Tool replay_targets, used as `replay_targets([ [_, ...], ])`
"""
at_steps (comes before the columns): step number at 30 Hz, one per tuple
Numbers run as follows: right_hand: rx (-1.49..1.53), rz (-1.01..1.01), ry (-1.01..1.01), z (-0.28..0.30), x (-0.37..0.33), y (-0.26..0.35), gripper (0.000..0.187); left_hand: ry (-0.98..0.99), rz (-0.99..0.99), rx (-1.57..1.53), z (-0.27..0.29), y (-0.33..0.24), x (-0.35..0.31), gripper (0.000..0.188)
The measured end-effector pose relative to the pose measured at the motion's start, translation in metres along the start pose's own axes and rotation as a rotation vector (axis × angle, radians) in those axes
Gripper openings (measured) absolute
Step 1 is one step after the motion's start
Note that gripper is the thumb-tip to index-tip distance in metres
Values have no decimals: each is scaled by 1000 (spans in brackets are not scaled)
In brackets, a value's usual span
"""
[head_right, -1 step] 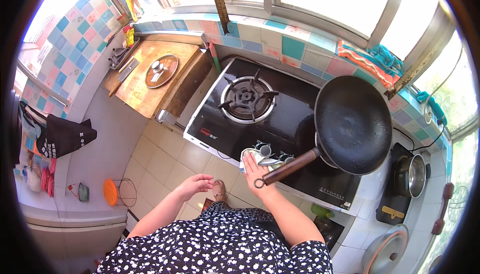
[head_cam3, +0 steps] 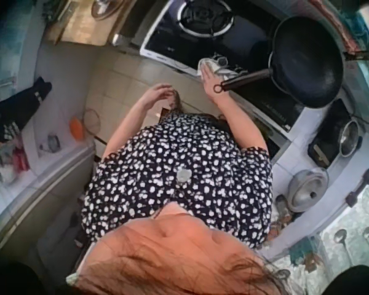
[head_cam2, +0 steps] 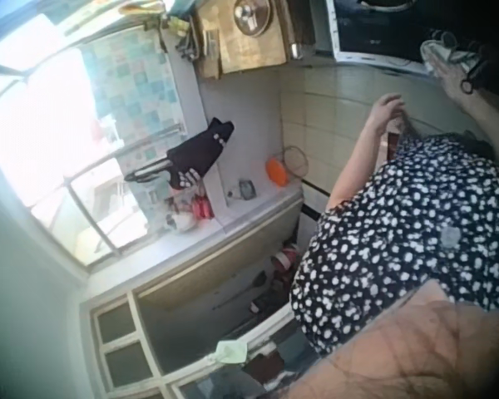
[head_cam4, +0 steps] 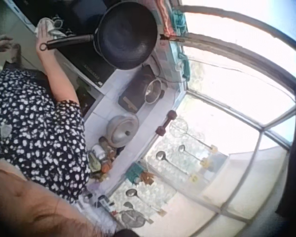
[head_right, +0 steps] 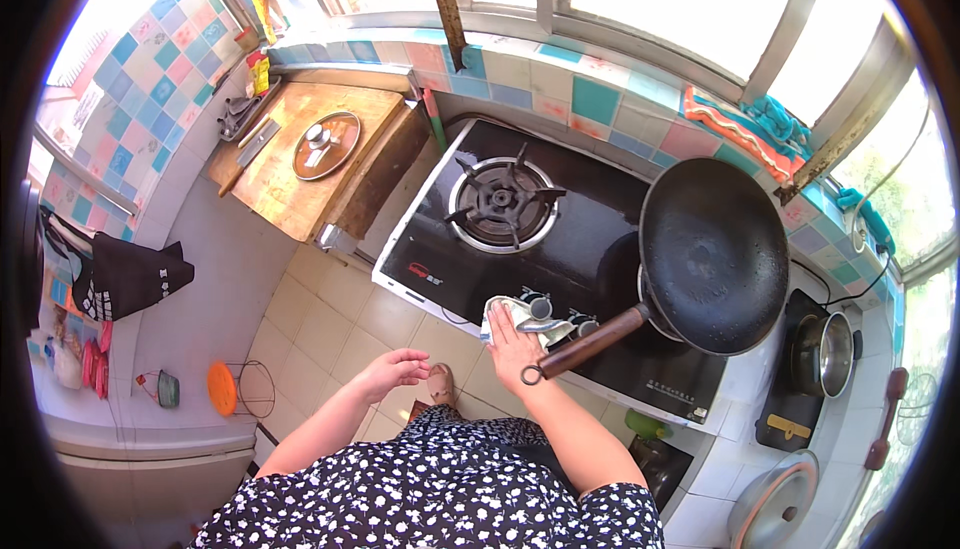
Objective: The person cleans the kitchen stove and surrounding surfaces using a cloth. They wipe the gas burners, the stovetop, a wok, a pot lid, and a wooden cutting board. The person also rinses the cloth at the sink and wrings it out before continuing to wipe various items.
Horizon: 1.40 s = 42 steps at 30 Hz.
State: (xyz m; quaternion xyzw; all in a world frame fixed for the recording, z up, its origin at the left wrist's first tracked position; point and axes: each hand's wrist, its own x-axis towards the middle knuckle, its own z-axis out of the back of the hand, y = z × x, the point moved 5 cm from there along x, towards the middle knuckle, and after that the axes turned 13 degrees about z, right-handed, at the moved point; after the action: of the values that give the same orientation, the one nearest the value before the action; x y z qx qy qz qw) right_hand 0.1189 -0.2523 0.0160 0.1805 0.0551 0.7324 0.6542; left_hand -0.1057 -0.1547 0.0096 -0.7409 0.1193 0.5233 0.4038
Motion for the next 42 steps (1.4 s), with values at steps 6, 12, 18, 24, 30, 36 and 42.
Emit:
replay_targets([
  [6, -18, -78, -17, -26, 117, 18, 59, 69, -3, 4, 80, -42, 6, 33],
  [12, -37, -196, -58, -53, 213, 21, 56, 88, 22, 51, 161, -51, 13, 34],
  [18, -86, -7, -5, -66, 248, 45, 51, 115, 45, 55, 195, -56, 32, 33],
  [24, 22, 80, 77, -60, 238, 67, 50, 135, 11, 90, 178, -75, 34, 30],
  [30, -24, -56, 32, -48, 166, 61, 50, 96, -17, 121, 162, -74, 16, 30],
  [36, -80, -188, -19, -17, 74, 52, 54, 68, -8, 44, 156, -48, 3, 31],
  [42, -138, -434, -69, -6, 29, 25, 53, -85, -178, 31, 175, -74, -18, 28],
])
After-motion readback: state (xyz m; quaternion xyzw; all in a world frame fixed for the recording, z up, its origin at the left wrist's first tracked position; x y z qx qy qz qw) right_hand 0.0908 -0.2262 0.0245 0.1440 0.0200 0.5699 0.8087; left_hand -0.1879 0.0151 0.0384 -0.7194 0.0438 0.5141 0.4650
